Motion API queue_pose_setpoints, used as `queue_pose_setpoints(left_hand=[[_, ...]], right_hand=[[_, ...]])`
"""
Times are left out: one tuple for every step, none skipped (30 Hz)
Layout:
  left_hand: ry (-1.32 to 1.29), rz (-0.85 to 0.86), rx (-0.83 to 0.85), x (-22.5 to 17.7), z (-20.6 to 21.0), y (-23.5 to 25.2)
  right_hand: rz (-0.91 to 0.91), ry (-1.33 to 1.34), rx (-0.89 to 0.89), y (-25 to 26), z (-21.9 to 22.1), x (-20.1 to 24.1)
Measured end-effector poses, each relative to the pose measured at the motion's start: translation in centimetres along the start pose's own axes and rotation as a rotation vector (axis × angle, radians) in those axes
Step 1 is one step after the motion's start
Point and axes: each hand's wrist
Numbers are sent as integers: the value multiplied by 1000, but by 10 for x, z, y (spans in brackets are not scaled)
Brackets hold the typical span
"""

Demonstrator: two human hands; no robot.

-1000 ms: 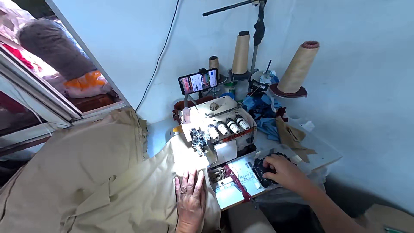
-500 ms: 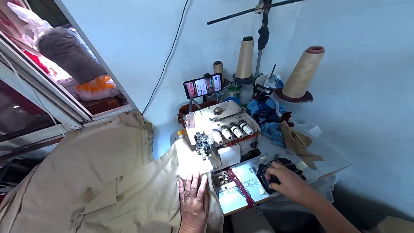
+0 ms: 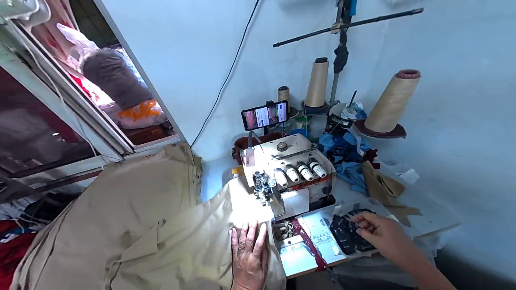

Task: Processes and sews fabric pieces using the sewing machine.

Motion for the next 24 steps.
queue_pose_setpoints(left_hand=[[-1,2,-1,0,0,0],[-2,4,1,0,0,1],[-5,5,3,0,0,1],[-3,6,0,0,0,1],[-1,7,-1,-1,-1,2],[-4,8,-2,-1,-1,2],[-7,7,1,-1,-1,2],[-10,7,3,-2,-1,2],[-11,7,4,-2,-2,2],[-9,7,9,-1,-2,2],[-5,9,10,-1,-3,2],[-2,10,12,-1,-3,1],[-4,14,9,0,-2,1],[-8,11,9,0,-2,2],[-27,4,14,-1,-3,2],[-60,-6,22,-3,-6,3],[-104,-18,27,-7,-10,6],[-145,-37,24,-14,-16,10],[-179,-67,15,-23,-23,14],[-223,-104,2,-35,-31,19],[-312,-139,-9,-47,-37,25],[-447,-193,2,-59,-41,30],[-616,-275,37,-69,-44,35],[-819,-390,99,-79,-46,39]], right_hand=[[-2,14,-35,-1,3,-2],[-1,25,-71,-1,5,-4],[5,28,-101,-2,7,-5],[4,27,-128,-3,7,-5],[1,29,-149,-5,8,-5],[4,27,-167,-6,9,-5],[18,29,-183,-6,10,-5],[40,31,-186,-7,11,-5],[63,25,-174,-7,12,-4],[82,13,-157,-7,11,-3],[92,1,-145,-8,11,-2],[96,-8,-136,-8,10,-1],[101,-10,-133,-9,8,0],[100,-1,-148,-11,8,1],[93,9,-175,-12,7,2],[81,23,-209,-14,7,2],[68,46,-236,-15,8,1],[50,88,-276,-15,9,1],[28,149,-321,-17,11,4],[-3,221,-361,-20,12,10],[-53,300,-401,-23,14,20],[-117,384,-429,-27,18,32],[-189,468,-440,-32,23,46],[-261,541,-435,-38,29,62]])
Point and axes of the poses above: each hand's wrist, its own y-axis towards the middle knuckle, its own z-axis out of the palm, x = y × z, and after that the axes turned 14 degrees about -y, right-handed
